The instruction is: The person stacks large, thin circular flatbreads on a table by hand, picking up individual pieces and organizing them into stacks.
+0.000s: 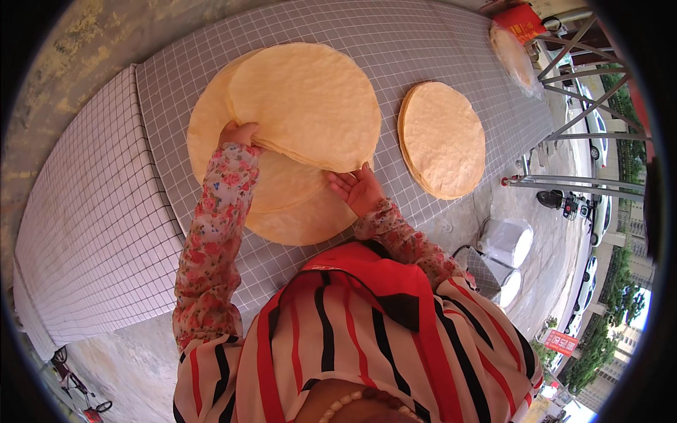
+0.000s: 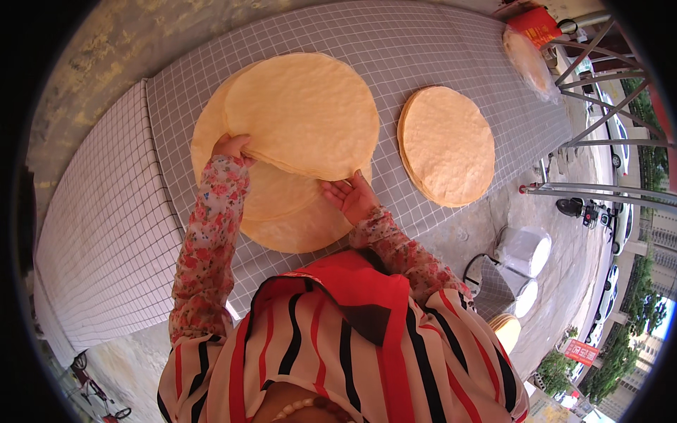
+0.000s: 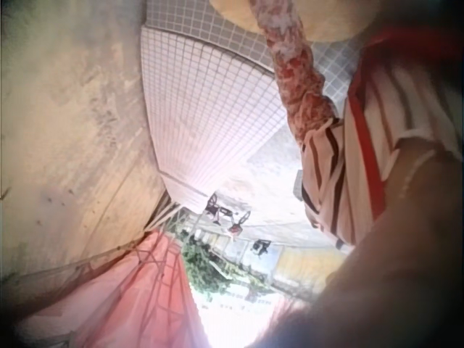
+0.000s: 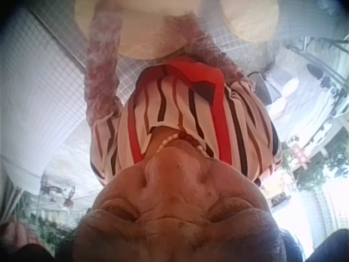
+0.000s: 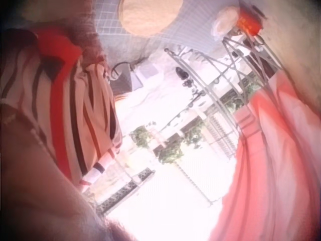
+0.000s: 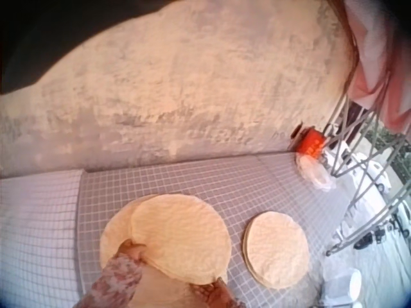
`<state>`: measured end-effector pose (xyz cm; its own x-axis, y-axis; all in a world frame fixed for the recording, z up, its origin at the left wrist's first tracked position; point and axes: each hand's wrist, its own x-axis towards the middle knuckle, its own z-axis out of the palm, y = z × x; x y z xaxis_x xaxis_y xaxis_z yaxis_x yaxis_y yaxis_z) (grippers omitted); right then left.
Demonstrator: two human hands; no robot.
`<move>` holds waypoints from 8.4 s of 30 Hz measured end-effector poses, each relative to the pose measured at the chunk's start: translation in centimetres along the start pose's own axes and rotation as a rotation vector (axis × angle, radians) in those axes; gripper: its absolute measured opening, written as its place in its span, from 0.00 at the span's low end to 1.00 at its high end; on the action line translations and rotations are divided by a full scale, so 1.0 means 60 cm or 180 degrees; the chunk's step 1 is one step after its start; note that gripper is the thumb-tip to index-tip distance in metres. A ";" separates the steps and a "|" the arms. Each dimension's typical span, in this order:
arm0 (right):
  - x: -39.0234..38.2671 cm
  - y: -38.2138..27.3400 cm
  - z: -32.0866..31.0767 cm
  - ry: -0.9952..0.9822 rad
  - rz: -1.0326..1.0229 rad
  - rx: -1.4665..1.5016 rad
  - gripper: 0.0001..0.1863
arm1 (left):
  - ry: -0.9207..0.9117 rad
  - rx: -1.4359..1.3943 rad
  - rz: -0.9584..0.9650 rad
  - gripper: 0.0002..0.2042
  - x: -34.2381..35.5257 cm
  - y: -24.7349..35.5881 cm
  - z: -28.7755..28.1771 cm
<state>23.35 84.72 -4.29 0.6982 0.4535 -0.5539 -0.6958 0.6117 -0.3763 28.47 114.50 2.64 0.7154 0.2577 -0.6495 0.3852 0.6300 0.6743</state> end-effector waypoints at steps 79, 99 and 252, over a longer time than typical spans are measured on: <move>-0.026 -0.758 -0.528 0.1199 -0.1244 -0.2716 0.15 | 0.0697 0.0540 0.0403 0.08 -0.095 -0.607 0.461; -0.006 -0.753 -0.540 0.1222 -0.1521 -0.2776 0.15 | 0.1404 0.0895 0.0838 0.20 -0.055 -0.654 0.453; -0.193 -0.529 -0.475 0.1546 -0.0241 0.0440 0.23 | 0.0306 -0.0690 -0.0017 0.18 -0.097 -0.591 0.441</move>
<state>32.52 41.60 -7.09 0.5642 0.0710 -0.8226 -0.5947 0.7261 -0.3452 26.09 71.28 -8.21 0.6510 0.3160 -0.6902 0.2472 0.7714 0.5863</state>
